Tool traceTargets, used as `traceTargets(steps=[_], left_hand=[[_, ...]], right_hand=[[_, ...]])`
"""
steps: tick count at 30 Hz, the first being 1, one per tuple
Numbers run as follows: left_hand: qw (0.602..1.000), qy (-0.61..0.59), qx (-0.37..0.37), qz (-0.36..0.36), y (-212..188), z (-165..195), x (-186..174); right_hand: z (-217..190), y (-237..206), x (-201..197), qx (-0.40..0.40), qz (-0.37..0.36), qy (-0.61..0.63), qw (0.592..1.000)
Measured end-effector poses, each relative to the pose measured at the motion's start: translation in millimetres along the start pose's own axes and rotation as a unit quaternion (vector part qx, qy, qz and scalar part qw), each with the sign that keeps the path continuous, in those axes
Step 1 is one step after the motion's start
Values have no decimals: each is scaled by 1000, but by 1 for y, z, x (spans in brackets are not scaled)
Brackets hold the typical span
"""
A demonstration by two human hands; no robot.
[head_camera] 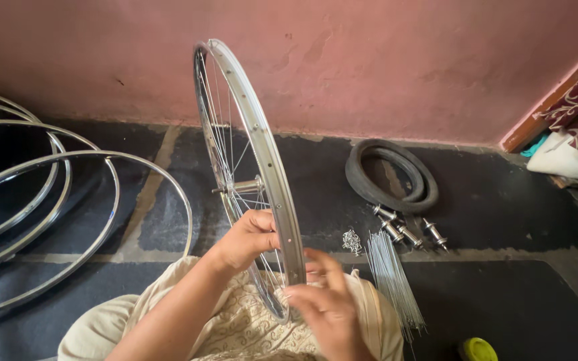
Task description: The person sits on the floor and installs spokes into a bicycle wheel rim and hub. They repeatedly pick up spokes, thread them through the hub and rim, and adjust the wheel orientation to continue the process.
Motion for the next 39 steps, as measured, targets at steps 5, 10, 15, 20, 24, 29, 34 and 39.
traceTargets(steps=[5,10,15,20,24,29,34,39], left_hand=[[1000,13,20,19,2,-6,1],[999,-19,30,23,4,-7,3],[999,-28,29,34,2,-8,1],[997,-43,40,40,2,-12,-1],[997,-35,46,45,1,-15,-3],[997,-44,32,54,-1,-20,-5],[997,-47,33,58,-2,-21,-5],[996,-31,20,78,-3,-20,-4]], right_hand=[[1,13,-32,76,111,-53,989],[-18,38,-16,-41,125,-88,987],[-34,54,6,-151,127,-166,966],[-36,51,20,-143,136,-227,954],[-36,51,22,-179,150,-257,938],[-41,51,25,-226,146,-283,921],[-45,53,28,-244,127,-285,918],[-47,53,28,-234,125,-271,925]])
Point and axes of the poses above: each hand's wrist, its own y-axis towards the middle knuckle, its own x-axis out of the palm, z = x × y, the point moved 5 cm from there along y, towards the middle knuckle, and after that the axes turned 12 degrees about z, right-handed, at the moved point
